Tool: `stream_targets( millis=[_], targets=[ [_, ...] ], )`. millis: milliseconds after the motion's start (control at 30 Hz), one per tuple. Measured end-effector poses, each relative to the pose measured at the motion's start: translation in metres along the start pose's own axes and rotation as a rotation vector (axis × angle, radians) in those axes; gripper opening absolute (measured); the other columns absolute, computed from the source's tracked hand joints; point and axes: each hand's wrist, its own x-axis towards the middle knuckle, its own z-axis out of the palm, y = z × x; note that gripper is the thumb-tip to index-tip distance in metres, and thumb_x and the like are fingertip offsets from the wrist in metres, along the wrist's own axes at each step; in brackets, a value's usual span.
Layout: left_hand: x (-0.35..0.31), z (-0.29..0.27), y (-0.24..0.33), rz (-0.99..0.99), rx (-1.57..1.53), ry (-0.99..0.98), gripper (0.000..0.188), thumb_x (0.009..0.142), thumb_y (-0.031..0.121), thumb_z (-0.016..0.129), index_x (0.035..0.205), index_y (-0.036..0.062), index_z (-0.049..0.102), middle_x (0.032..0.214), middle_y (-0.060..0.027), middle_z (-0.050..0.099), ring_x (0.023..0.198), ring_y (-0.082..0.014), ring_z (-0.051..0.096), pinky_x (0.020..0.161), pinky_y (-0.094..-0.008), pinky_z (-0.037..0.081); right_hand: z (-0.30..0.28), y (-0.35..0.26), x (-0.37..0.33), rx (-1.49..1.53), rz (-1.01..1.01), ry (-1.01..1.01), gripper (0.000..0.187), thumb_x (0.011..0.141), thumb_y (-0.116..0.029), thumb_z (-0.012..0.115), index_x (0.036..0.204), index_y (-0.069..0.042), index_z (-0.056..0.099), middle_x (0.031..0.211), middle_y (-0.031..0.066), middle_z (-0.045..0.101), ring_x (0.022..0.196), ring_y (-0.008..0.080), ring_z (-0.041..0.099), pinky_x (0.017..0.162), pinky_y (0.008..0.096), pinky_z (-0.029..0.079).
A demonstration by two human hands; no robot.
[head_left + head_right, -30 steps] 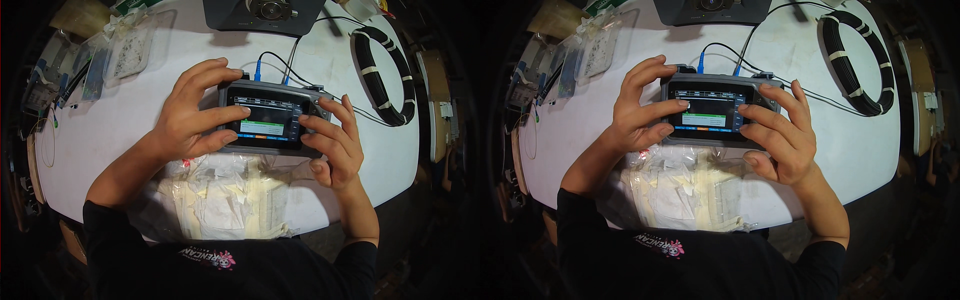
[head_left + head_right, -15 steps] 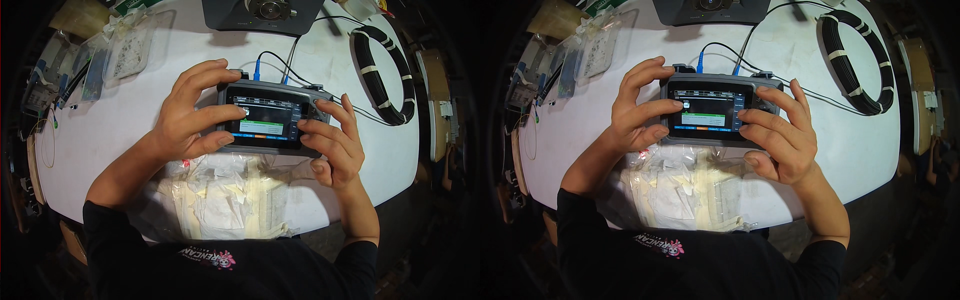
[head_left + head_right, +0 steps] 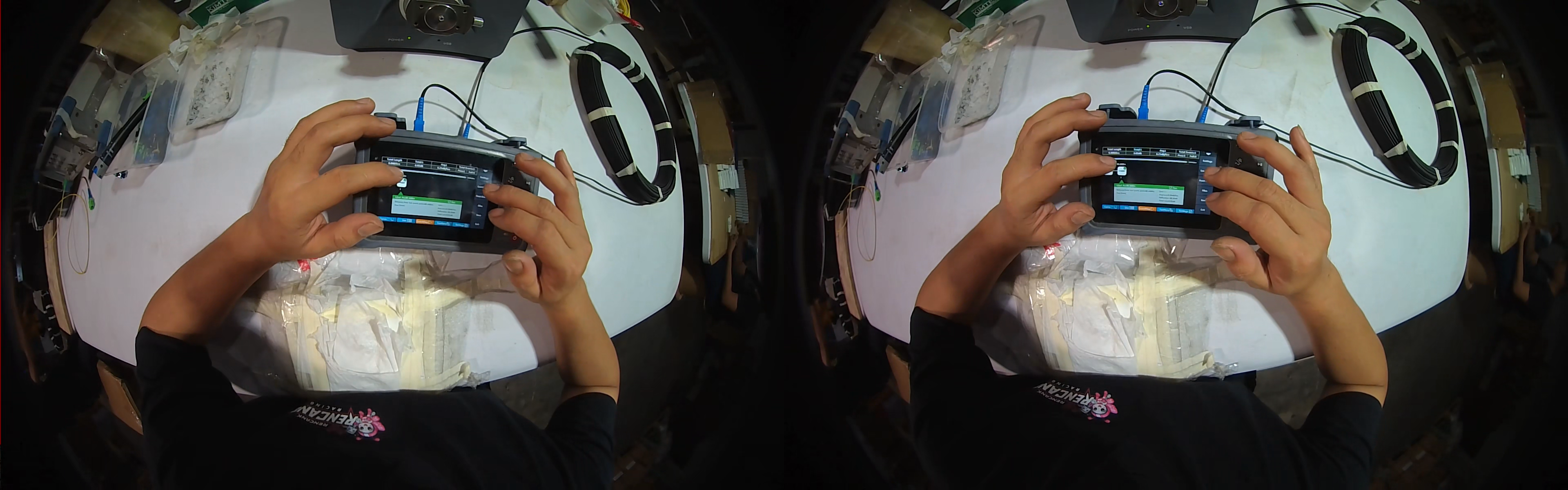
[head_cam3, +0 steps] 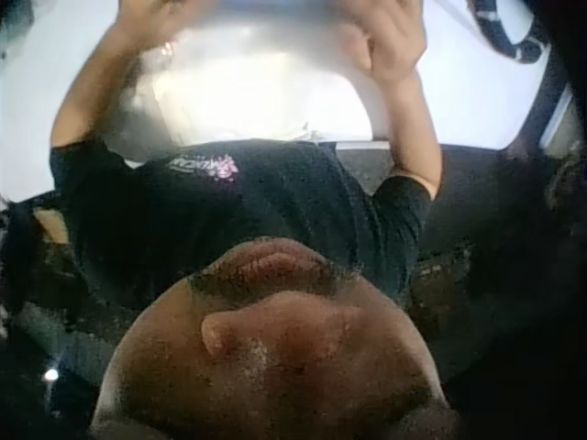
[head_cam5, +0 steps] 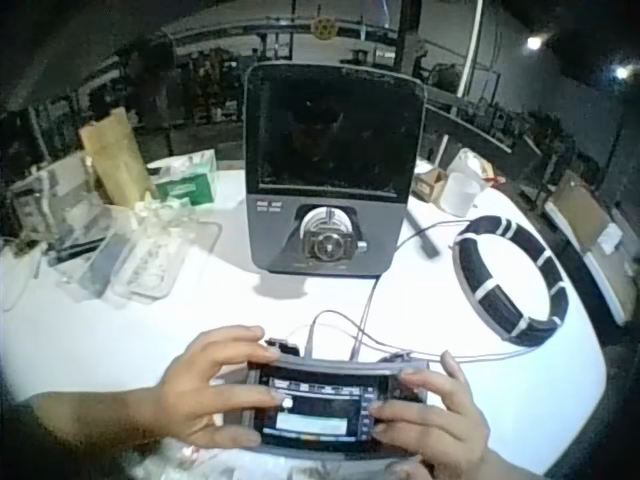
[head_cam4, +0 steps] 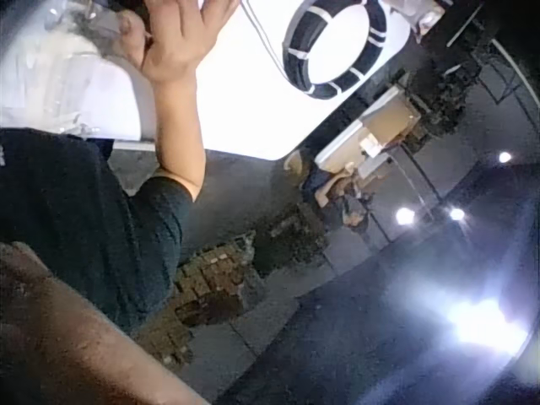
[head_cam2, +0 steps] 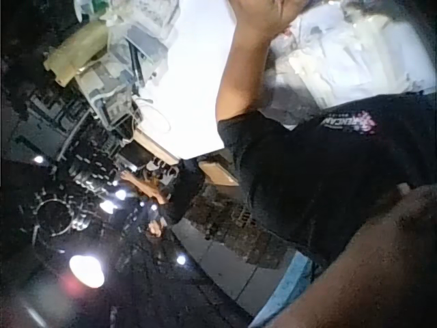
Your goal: The person connects fiber optic cables to a test device by hand, then navigates menus on a monitor to analyze signals.
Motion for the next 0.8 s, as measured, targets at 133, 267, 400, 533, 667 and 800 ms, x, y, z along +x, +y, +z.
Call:
stream_targets(
  millis=[133, 267, 400, 533, 667, 800],
  targets=[
    [-0.0001, 0.0012, -0.0004, -0.001, -0.005, -0.001, 0.046, 0.098, 0.048, 0.064, 0.120, 0.0085, 0.073, 0.140, -0.0235, 0.059, 0.137, -0.0451, 0.050, 0.112, -0.0513, 0.041, -0.0017, -0.0004, -0.0019, 0.026, -0.003, 0.021, 0.040, 0.096, -0.045, 0.063, 0.095, -0.007, 0.075, 0.106, 0.0093, 0.078, 0.123, 0.0402, 0.064, 0.121, 0.0595, 0.028],
    [-0.0006, 0.0018, -0.0018, 0.000, -0.014, 0.003, 0.047, 0.098, 0.048, 0.064, 0.120, 0.0079, 0.073, 0.140, -0.0236, 0.059, 0.137, -0.0451, 0.050, 0.112, -0.0515, 0.041, -0.0034, -0.0008, -0.0035, 0.026, 0.004, 0.028, 0.040, 0.097, -0.044, 0.063, 0.095, -0.007, 0.075, 0.106, 0.0098, 0.078, 0.121, 0.0404, 0.065, 0.121, 0.0597, 0.028],
    [-0.0008, 0.0021, -0.0018, -0.001, -0.020, 0.003, 0.047, 0.098, 0.049, 0.064, 0.120, 0.0080, 0.073, 0.140, -0.0236, 0.059, 0.137, -0.0452, 0.050, 0.112, -0.0517, 0.041, -0.0046, -0.0017, -0.0030, 0.026, -0.001, 0.026, 0.039, 0.097, -0.044, 0.063, 0.095, -0.007, 0.075, 0.105, 0.0093, 0.078, 0.121, 0.0404, 0.065, 0.121, 0.0600, 0.029],
    [-0.0007, 0.0015, -0.0019, 0.002, -0.017, -0.006, 0.047, 0.098, 0.049, 0.064, 0.120, 0.0082, 0.074, 0.140, -0.0235, 0.059, 0.137, -0.0452, 0.050, 0.112, -0.0519, 0.041, -0.0048, -0.0024, -0.0030, 0.016, -0.001, 0.008, 0.039, 0.097, -0.043, 0.063, 0.093, -0.007, 0.076, 0.104, 0.0082, 0.078, 0.121, 0.0401, 0.065, 0.120, 0.0607, 0.029],
    [-0.0007, 0.0020, -0.0020, -0.004, -0.016, -0.008, 0.046, 0.099, 0.048, 0.064, 0.120, 0.0085, 0.074, 0.140, -0.0233, 0.059, 0.138, -0.0453, 0.050, 0.113, -0.0520, 0.041, -0.0046, -0.0021, -0.0027, 0.012, -0.004, 0.001, 0.038, 0.096, -0.043, 0.064, 0.091, -0.008, 0.077, 0.103, 0.0076, 0.079, 0.121, 0.0400, 0.066, 0.120, 0.0612, 0.030],
    [-0.0001, 0.0014, -0.0014, -0.005, -0.016, -0.018, 0.045, 0.098, 0.048, 0.064, 0.119, 0.0095, 0.074, 0.140, -0.0233, 0.059, 0.138, -0.0457, 0.049, 0.113, -0.0519, 0.041, -0.0044, -0.0027, -0.0021, 0.006, -0.001, -0.003, 0.038, 0.096, -0.043, 0.064, 0.090, -0.007, 0.077, 0.103, 0.0076, 0.079, 0.120, 0.0402, 0.066, 0.120, 0.0613, 0.030]
  ],
)
